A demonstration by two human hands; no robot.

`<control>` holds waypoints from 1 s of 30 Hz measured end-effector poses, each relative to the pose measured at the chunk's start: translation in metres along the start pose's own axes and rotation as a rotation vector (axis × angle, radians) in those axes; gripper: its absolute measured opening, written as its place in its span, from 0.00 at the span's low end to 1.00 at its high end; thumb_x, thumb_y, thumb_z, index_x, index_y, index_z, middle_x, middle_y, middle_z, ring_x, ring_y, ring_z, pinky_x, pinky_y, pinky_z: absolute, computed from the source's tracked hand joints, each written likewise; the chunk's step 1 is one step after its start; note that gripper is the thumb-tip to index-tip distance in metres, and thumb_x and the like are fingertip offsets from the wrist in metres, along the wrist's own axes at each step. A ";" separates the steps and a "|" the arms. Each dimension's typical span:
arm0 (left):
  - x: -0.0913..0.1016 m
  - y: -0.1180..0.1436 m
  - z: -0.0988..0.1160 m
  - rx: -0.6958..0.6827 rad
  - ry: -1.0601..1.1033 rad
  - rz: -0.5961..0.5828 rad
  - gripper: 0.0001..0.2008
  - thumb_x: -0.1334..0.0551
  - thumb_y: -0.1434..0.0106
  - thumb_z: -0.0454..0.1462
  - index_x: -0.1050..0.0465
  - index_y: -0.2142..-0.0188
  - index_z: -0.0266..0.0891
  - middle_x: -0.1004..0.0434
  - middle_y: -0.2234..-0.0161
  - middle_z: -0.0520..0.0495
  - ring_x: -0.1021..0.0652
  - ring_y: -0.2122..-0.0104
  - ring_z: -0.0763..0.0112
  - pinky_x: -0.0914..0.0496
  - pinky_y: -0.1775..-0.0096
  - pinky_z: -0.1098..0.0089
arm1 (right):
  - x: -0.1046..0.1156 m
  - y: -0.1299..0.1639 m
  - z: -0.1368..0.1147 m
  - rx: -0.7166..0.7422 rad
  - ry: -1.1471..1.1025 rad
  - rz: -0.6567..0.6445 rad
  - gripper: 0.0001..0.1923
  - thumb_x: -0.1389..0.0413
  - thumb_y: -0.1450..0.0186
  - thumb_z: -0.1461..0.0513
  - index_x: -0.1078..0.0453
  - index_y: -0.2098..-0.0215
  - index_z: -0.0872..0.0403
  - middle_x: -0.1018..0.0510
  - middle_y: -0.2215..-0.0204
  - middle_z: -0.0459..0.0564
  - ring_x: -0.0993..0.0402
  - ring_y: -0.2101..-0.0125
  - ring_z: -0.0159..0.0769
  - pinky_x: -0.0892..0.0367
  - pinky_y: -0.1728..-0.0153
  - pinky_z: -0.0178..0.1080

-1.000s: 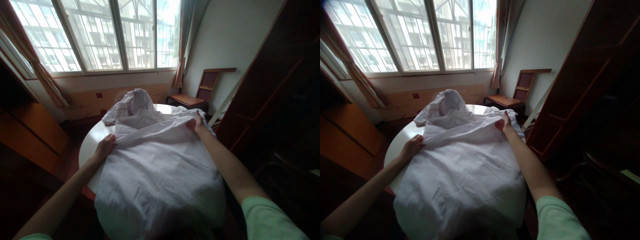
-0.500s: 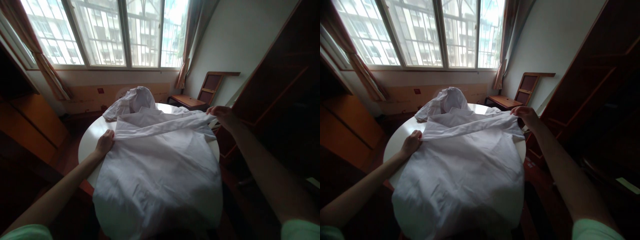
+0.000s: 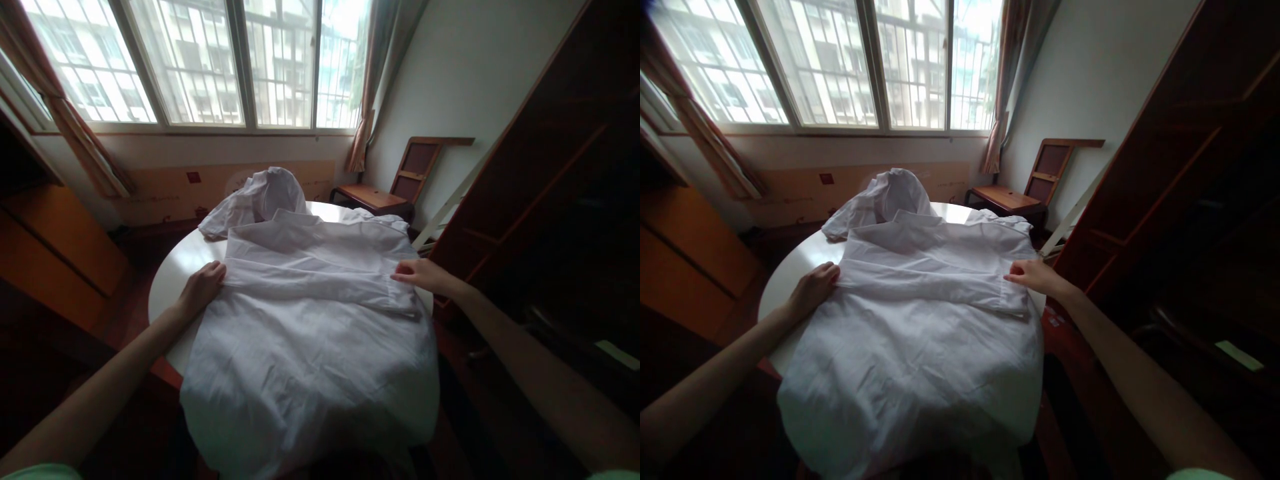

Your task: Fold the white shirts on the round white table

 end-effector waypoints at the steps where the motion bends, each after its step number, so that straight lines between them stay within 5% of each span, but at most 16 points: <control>1: -0.001 0.000 0.000 -0.001 0.012 -0.013 0.08 0.50 0.46 0.26 0.43 0.75 0.40 0.35 0.72 0.48 0.32 0.73 0.70 0.40 0.71 0.71 | 0.000 0.005 0.008 -0.079 0.067 0.026 0.15 0.44 0.46 0.50 0.30 0.76 0.54 0.24 0.77 0.50 0.28 0.74 0.37 0.38 0.73 0.36; 6: -0.005 -0.004 0.000 -0.021 0.076 -0.036 0.09 0.50 0.49 0.25 0.46 0.77 0.41 0.38 0.75 0.49 0.34 0.76 0.71 0.42 0.73 0.72 | -0.010 0.043 0.055 -0.414 -0.072 0.044 0.19 0.46 0.45 0.46 0.32 0.77 0.53 0.26 0.81 0.48 0.29 0.79 0.36 0.39 0.78 0.35; 13: -0.007 -0.004 -0.002 -0.020 0.107 -0.028 0.08 0.50 0.49 0.26 0.45 0.77 0.40 0.38 0.76 0.49 0.35 0.77 0.71 0.42 0.74 0.71 | -0.041 0.065 0.074 -0.377 -0.568 0.117 0.17 0.39 0.53 0.50 0.30 0.74 0.54 0.27 0.83 0.47 0.33 0.83 0.32 0.38 0.81 0.34; 21: -0.009 -0.003 -0.006 -0.005 0.080 -0.020 0.08 0.51 0.49 0.26 0.45 0.77 0.40 0.37 0.75 0.49 0.34 0.76 0.71 0.41 0.72 0.72 | -0.024 0.058 0.066 -0.359 -0.712 0.366 0.13 0.36 0.56 0.58 0.30 0.73 0.54 0.25 0.78 0.47 0.29 0.78 0.34 0.35 0.80 0.34; 30: -0.002 -0.002 -0.002 0.029 0.073 -0.015 0.08 0.51 0.48 0.26 0.46 0.78 0.40 0.38 0.76 0.50 0.35 0.77 0.72 0.43 0.73 0.72 | -0.027 0.065 0.062 -0.373 -0.808 0.405 0.15 0.34 0.60 0.58 0.31 0.76 0.54 0.26 0.81 0.46 0.30 0.79 0.33 0.33 0.79 0.35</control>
Point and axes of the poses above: each hand's wrist, its own y-axis away from the middle knuckle, its own x-axis out of the back of the hand, z = x × y, the point moved 10 cm from there along -y, towards the middle knuckle
